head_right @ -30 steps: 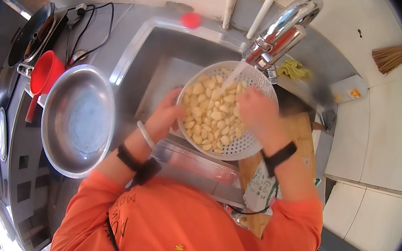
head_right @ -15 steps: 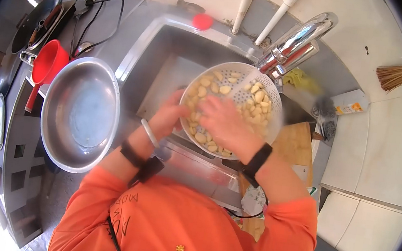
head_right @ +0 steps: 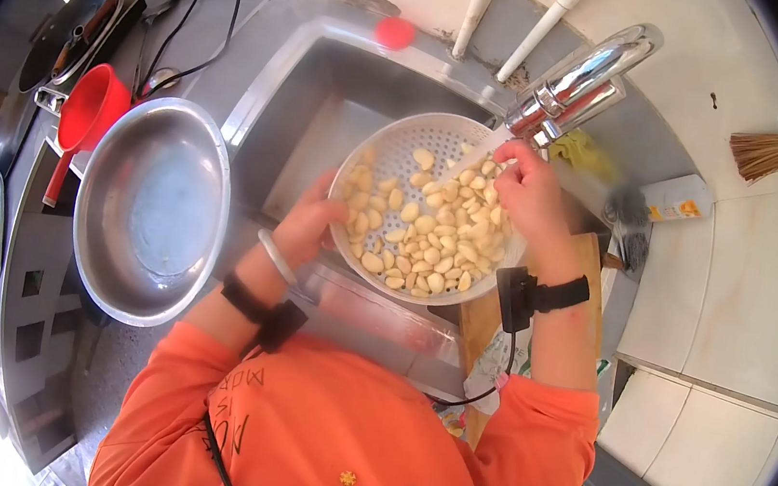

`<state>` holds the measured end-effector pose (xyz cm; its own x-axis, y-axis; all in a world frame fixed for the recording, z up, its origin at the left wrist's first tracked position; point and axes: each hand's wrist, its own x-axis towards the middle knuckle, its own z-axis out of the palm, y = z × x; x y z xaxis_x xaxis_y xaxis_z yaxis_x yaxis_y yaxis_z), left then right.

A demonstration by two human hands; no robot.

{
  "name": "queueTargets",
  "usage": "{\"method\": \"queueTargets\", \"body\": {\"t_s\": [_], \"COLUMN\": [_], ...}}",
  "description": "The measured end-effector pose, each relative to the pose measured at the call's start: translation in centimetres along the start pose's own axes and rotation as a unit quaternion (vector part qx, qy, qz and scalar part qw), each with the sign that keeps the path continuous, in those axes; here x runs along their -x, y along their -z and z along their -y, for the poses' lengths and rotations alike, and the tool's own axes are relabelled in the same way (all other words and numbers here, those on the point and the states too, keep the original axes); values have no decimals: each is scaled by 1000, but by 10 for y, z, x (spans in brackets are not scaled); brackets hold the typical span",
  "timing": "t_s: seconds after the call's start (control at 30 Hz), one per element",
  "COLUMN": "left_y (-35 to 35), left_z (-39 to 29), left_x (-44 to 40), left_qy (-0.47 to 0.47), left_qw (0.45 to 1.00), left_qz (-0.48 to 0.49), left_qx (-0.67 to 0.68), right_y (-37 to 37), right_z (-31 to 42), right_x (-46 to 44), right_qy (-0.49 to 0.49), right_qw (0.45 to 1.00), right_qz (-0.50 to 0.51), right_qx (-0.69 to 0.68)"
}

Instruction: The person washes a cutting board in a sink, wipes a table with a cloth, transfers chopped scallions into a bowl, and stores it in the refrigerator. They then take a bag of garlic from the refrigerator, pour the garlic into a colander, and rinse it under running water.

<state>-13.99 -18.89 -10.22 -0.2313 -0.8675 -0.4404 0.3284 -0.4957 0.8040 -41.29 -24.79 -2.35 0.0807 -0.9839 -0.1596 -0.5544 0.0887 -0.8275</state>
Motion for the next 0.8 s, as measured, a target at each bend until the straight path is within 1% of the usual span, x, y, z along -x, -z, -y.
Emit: {"method": "queueTargets", "body": {"t_s": [0.03, 0.1, 0.13, 0.17, 0.23, 0.27, 0.33, 0.37, 0.47, 0.5, 0.57, 0.7, 0.77, 0.8], "left_y": [-2, -5, -7, -8, -8, -8, -6, -5, 1, 2, 5, 1, 1, 2], "left_z": [-2, -5, -6, -6, -5, -5, 0, 3, 0, 1, 3, -2, 2, 4], "left_x": [1, 4, 5, 6, 8, 8, 6, 7, 13, 14, 15, 18, 18, 17], "left_qy": [-3, -6, -8, -9, -14, -20, -33, -42, -24, -26, -36, -30, -26, -25], "left_qw": [1000, 1000, 999, 999, 998, 998, 997, 997, 998, 998, 997, 997, 997, 997], "left_qz": [-8, -17, -34, -51, -54, -57, -65, -71, -63, -64, -67, -68, -69, -71], "left_qx": [2, 4, -7, -17, -19, -20, -9, 3, -11, -9, 12, 9, 11, 13], "right_y": [-2, -13, -18, -28, -53, -64, -80, -80, -74, -64, -51, -54, -63, -63], "right_z": [-4, -9, -6, -4, -3, -1, 2, 1, -13, -15, -16, -6, 7, 5], "right_x": [-1, -3, -3, -2, 0, 6, 16, 15, 1, -9, -26, -29, -21, -21], "right_qy": [-1, 120, 103, 104, 91, 92, 172, 173, 158, 160, 105, 134, 68, 69], "right_qw": [1000, 980, 975, 975, 959, 959, 942, 941, 956, 956, 961, 943, 903, 903], "right_qz": [-1, -1, 15, 16, 40, 41, 165, 167, 79, 80, -79, -64, 62, 65], "right_qx": [1, 160, 198, 198, 265, 264, 236, 239, 232, 234, 245, 297, 419, 419]}}
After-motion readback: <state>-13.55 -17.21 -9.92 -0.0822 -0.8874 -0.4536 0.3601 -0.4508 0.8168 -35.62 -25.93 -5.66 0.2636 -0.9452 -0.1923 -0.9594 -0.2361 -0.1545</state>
